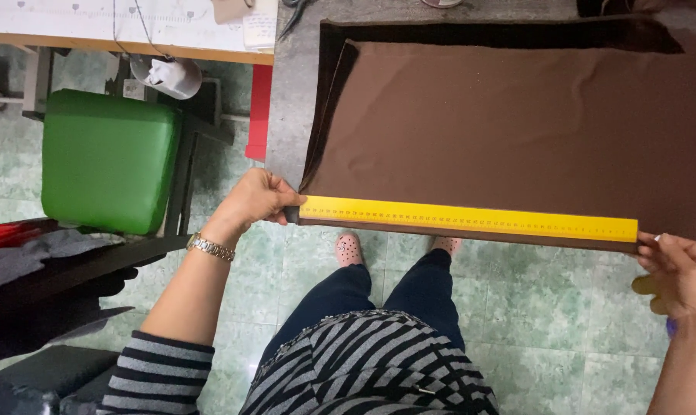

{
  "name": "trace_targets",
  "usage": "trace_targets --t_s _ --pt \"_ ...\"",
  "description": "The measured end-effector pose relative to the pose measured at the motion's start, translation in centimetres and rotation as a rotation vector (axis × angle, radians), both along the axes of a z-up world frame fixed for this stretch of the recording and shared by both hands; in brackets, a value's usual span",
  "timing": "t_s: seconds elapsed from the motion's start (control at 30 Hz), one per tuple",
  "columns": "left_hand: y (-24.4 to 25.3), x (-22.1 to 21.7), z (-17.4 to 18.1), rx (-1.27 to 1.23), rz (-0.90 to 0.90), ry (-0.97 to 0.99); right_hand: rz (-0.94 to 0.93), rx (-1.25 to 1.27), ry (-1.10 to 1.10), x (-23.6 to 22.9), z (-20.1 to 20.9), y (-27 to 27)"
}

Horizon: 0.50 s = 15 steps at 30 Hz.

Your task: The person retrieves a piece of chalk from a container and then uses a yellow ruler to measure and mark a line on a large piece of brown fabric laid out on a table.

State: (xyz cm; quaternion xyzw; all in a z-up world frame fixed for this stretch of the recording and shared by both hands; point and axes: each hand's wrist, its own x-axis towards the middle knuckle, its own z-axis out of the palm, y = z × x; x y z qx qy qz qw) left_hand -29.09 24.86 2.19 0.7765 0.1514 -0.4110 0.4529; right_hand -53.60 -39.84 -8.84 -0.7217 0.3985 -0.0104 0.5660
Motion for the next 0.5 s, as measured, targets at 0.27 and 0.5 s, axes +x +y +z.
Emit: trace_targets --t_s 0.27,0.5 --pt "-0.1 -0.1 0.0 0.016 -0.010 -0.009 -0.076 -0.013 0.074 1.3 3.5 3.9" --pt "-0.2 -0.1 0.2 0.014 -0.007 -0.006 -0.067 -0.039 0.122 1.3 3.4 3.6"
